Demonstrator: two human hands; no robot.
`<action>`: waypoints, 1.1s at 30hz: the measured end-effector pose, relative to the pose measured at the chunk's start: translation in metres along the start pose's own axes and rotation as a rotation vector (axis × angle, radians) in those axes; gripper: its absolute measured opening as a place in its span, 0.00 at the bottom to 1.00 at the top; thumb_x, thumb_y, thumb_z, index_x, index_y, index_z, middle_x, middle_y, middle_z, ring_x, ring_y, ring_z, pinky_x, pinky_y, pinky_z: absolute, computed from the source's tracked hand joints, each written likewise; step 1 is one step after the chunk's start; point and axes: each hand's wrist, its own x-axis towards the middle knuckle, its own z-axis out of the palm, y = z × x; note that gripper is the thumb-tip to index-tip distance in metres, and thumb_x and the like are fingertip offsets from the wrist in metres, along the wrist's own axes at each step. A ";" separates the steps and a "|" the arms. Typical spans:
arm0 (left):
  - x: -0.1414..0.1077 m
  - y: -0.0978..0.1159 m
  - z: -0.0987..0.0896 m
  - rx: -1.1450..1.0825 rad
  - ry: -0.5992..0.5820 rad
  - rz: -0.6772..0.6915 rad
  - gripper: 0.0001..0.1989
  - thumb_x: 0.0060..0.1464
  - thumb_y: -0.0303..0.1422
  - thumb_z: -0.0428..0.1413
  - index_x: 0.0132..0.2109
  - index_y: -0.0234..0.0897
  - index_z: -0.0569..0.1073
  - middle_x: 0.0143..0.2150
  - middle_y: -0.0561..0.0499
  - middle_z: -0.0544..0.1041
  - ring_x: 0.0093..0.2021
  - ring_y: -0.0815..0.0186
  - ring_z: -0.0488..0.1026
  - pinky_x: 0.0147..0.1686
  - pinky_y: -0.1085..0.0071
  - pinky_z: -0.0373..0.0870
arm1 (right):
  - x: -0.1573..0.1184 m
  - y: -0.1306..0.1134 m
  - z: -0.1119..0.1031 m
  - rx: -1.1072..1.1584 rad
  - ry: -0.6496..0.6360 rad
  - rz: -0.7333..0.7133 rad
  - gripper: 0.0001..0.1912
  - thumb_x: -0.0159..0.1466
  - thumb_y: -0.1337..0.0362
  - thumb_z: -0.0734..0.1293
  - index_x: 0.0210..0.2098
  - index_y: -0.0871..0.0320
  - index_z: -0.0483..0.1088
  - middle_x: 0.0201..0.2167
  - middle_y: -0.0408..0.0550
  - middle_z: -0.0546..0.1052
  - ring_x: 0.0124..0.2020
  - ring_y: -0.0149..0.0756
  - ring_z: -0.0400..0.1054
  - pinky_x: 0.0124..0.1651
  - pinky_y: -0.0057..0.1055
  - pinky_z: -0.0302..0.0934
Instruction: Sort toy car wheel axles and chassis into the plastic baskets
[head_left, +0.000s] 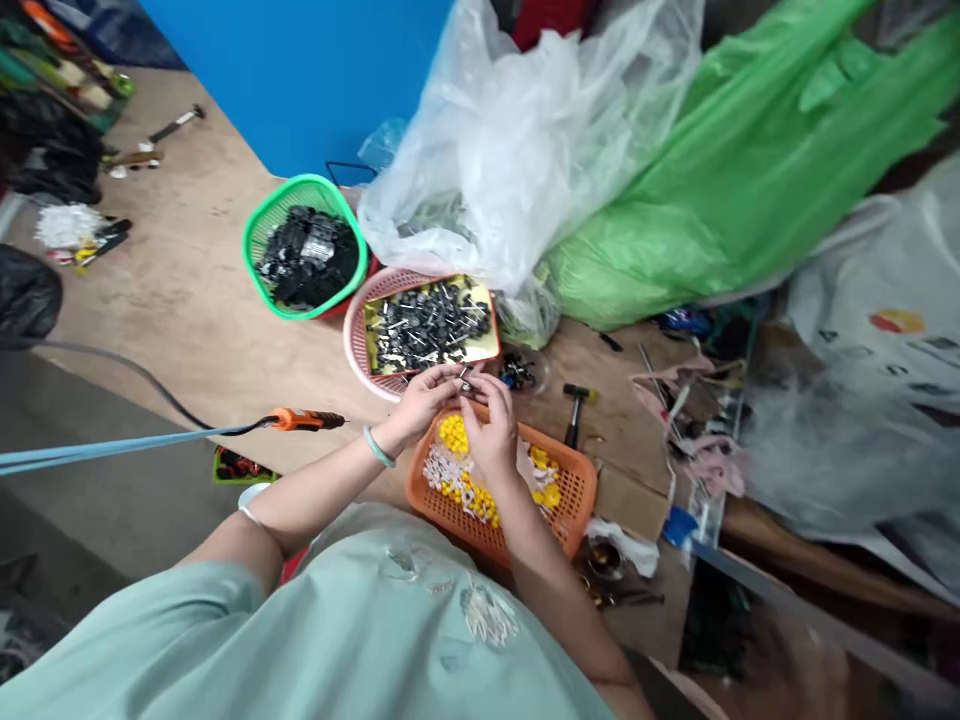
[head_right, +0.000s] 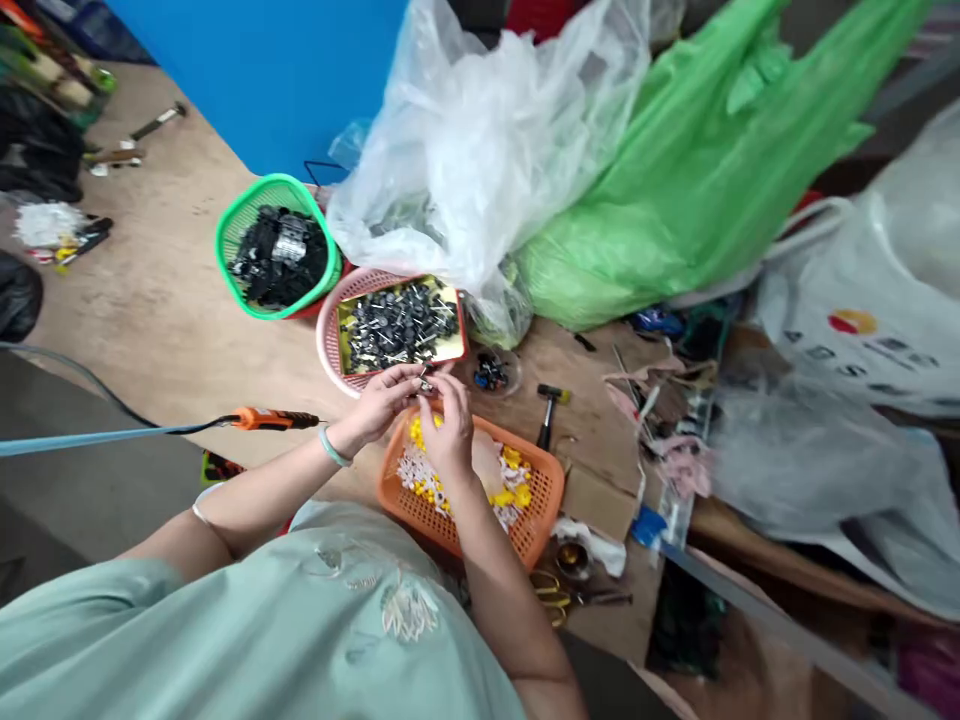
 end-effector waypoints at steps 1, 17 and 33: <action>0.004 0.012 -0.009 -0.015 0.042 0.035 0.22 0.46 0.38 0.74 0.47 0.36 0.79 0.43 0.48 0.82 0.40 0.65 0.79 0.45 0.66 0.76 | 0.006 -0.005 0.007 -0.002 -0.026 -0.052 0.18 0.71 0.62 0.66 0.60 0.51 0.71 0.58 0.59 0.76 0.60 0.51 0.72 0.62 0.54 0.71; 0.011 0.006 -0.124 0.029 0.645 0.214 0.13 0.51 0.30 0.61 0.44 0.41 0.69 0.34 0.55 0.72 0.32 0.71 0.72 0.38 0.71 0.73 | -0.060 0.024 0.012 -0.216 -0.419 -0.029 0.15 0.72 0.65 0.61 0.52 0.54 0.76 0.49 0.57 0.82 0.52 0.51 0.76 0.59 0.53 0.72; -0.004 -0.023 -0.112 1.217 -0.121 0.586 0.14 0.62 0.29 0.55 0.53 0.36 0.77 0.55 0.38 0.79 0.58 0.51 0.74 0.64 0.49 0.68 | -0.071 0.073 -0.097 -0.507 -0.012 0.262 0.16 0.74 0.59 0.59 0.51 0.56 0.76 0.49 0.57 0.80 0.53 0.48 0.74 0.60 0.47 0.69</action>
